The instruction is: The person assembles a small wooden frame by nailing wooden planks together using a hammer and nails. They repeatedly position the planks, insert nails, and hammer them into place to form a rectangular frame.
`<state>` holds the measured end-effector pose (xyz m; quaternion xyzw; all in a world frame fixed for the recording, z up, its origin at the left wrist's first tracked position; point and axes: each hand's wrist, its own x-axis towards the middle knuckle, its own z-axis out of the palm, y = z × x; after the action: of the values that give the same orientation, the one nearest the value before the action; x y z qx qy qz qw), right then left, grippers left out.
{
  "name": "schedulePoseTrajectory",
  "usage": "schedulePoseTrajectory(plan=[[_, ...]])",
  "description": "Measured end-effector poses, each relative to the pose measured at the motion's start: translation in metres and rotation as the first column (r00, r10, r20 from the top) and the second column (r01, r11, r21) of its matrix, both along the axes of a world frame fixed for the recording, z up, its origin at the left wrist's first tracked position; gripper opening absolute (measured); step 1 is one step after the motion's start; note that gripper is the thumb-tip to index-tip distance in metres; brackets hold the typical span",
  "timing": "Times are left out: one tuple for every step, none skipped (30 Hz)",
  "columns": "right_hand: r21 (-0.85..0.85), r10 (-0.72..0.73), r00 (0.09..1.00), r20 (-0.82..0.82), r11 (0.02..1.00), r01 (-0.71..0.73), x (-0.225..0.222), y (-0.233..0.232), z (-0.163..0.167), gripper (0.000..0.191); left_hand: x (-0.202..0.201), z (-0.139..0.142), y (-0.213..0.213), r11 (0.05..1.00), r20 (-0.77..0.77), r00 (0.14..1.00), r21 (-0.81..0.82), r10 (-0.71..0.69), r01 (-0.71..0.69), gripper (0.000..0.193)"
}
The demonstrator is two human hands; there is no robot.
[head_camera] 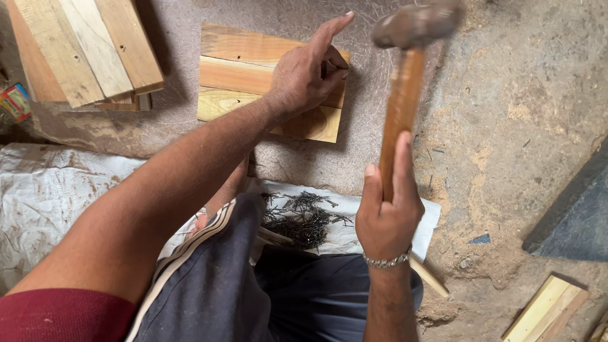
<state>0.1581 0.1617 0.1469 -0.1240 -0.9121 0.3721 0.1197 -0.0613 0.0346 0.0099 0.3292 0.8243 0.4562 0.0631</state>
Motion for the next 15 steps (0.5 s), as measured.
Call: schedulePoseTrajectory(plan=[[-0.003, 0.001, 0.999, -0.039, 1.000, -0.001, 0.002, -0.002, -0.002, 0.057, 0.000, 0.000, 0.000, 1.000, 0.013, 1.000, -0.010, 0.006, -0.006, 0.092], [-0.006, 0.000, 0.997, -0.080, 1.000, -0.001, 0.002, -0.004, -0.005, 0.058, 0.000, 0.001, 0.000, 1.000, 0.023, 1.000, -0.019, 0.010, -0.010, 0.092], [0.016, -0.006, 1.000, 0.011, 1.000, 0.006, 0.001, -0.007, -0.009, 0.058, -0.001, 0.001, -0.001, 1.000, 0.009, 1.000, -0.013, 0.007, -0.007, 0.092], [0.040, -0.013, 0.995, 0.101, 0.999, 0.009, -0.001, -0.009, -0.013, 0.058, -0.001, 0.001, 0.000, 1.000, -0.007, 1.000, -0.006, 0.003, -0.003, 0.093], [0.062, -0.022, 0.981, 0.193, 0.998, 0.010, -0.001, -0.010, -0.016, 0.059, -0.001, 0.001, -0.001, 1.000, -0.019, 1.000, 0.000, -0.002, 0.002, 0.093], [0.159, 0.018, 0.988, 0.155, 0.986, -0.043, -0.002, -0.011, -0.017, 0.060, -0.001, 0.001, -0.001, 1.000, -0.007, 1.000, -0.002, 0.001, -0.001, 0.093], [0.253, 0.060, 0.990, 0.124, 0.963, -0.090, -0.002, -0.011, -0.018, 0.062, -0.002, 0.001, -0.001, 1.000, 0.008, 1.000, -0.005, 0.000, 0.001, 0.093], [0.348, 0.103, 0.990, 0.097, 0.928, -0.131, -0.002, -0.010, -0.017, 0.063, -0.002, 0.000, -0.002, 1.000, 0.021, 1.000, -0.005, -0.005, 0.005, 0.092], [0.298, 0.080, 0.992, 0.101, 0.949, -0.107, -0.001, -0.009, -0.016, 0.062, -0.002, 0.000, -0.002, 1.000, 0.034, 0.999, 0.005, -0.012, 0.012, 0.093], [0.244, 0.062, 0.992, 0.108, 0.966, -0.087, 0.001, -0.009, -0.013, 0.062, -0.002, 0.001, -0.003, 1.000, 0.050, 0.999, 0.011, -0.015, 0.014, 0.093], [0.195, 0.048, 0.992, 0.114, 0.978, -0.070, 0.002, -0.007, -0.009, 0.061, -0.002, 0.001, -0.003, 1.000, 0.063, 0.998, 0.023, -0.013, 0.012, 0.094], [0.105, 0.010, 0.994, 0.108, 0.994, -0.022, 0.004, -0.007, -0.006, 0.061, -0.002, 0.001, -0.005, 0.998, 0.043, 0.999, 0.057, 0.012, -0.014, 0.091], [0.012, -0.023, 0.994, 0.105, 1.000, 0.022, 0.006, -0.005, 0.000, 0.060, 0.000, 0.002, -0.006, 0.995, 0.024, 0.999, 0.092, 0.042, -0.044, 0.089], [-0.085, -0.051, 0.993, 0.107, 0.995, 0.060, 0.007, -0.005, 0.003, 0.060, 0.000, 0.003, -0.007, 0.989, 0.005, 0.997, 0.124, 0.077, -0.077, 0.087], [-0.017, -0.034, 0.999, 0.020, 0.999, 0.034, 0.007, -0.007, 0.007, 0.059, 0.000, 0.003, -0.008, 0.990, 0.029, 0.995, 0.107, 0.093, -0.096, 0.083]])
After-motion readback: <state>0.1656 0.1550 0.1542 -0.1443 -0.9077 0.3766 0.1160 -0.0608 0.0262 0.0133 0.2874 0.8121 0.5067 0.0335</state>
